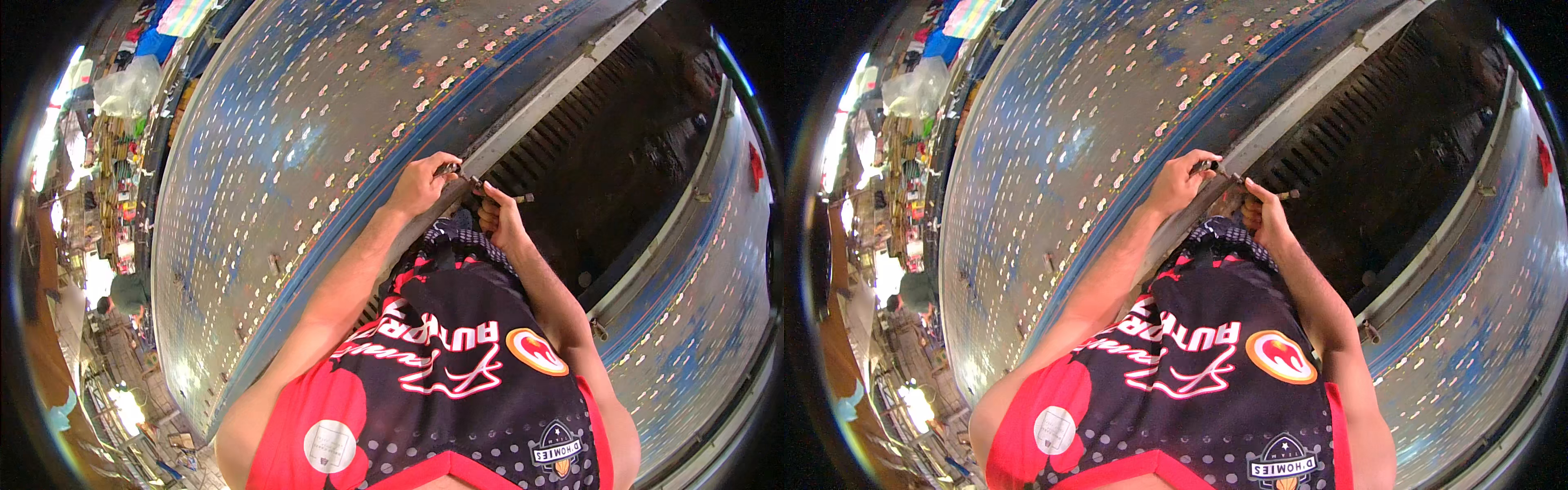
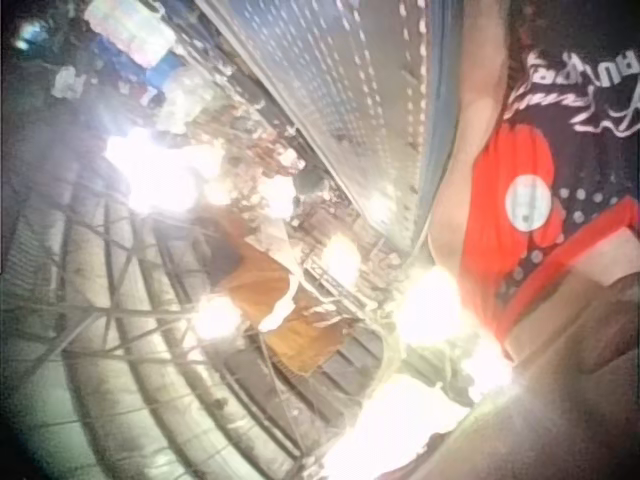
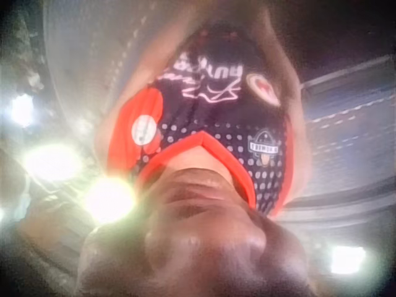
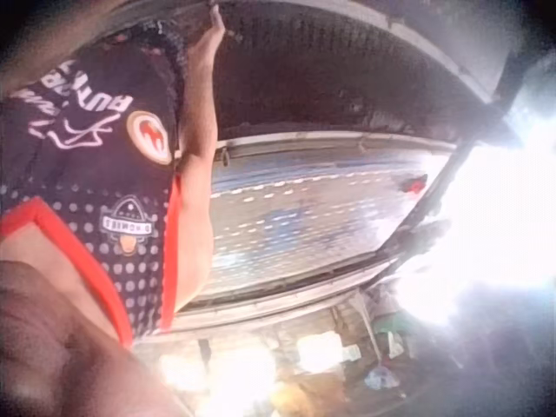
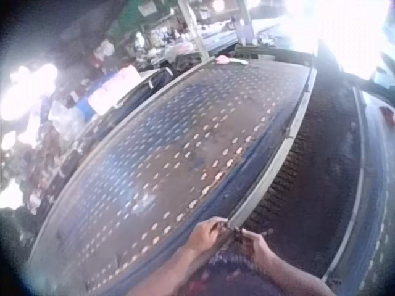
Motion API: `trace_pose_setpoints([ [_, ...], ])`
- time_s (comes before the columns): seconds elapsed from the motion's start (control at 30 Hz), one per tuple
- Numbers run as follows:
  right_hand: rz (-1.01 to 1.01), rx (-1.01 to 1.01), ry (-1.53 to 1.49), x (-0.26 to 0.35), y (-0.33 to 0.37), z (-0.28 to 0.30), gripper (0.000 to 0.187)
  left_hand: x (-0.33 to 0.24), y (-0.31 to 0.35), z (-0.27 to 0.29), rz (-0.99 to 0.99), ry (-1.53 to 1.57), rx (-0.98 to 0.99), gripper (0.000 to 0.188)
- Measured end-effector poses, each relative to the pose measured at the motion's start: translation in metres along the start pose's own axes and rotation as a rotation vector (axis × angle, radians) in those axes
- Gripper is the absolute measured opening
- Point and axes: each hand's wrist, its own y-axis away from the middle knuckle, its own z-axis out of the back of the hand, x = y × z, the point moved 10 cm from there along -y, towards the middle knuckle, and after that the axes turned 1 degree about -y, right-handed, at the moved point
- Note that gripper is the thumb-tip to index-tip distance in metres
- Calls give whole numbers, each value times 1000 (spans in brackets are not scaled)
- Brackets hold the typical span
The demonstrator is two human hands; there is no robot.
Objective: The person uses a wrench to tighten bolts on a large curved metal panel in a workshop. They repeatedly position the wrench and turn it to secure fasteners along the panel's edge.
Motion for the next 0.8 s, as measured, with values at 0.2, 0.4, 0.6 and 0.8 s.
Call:
trace_pose_setpoints([
  [0.2, -30, 65, -4, -7, -5, 12, 31, -5, 0, 0, -1, -38, 28, 35],
  [0.4, -148, 147, -204, -22, 0, -9, 32, 6, 1, -8, 12, -10, -3, 40],
  [0.6, -260, 268, -516, -31, 1, -23, 30, 2, 5, -8, -60, 9, -70, 37],
  [0.8, 171, 132, -31, -6, -5, -1, 21, -4, 4, -10, -100, -51, -73, 38],
])
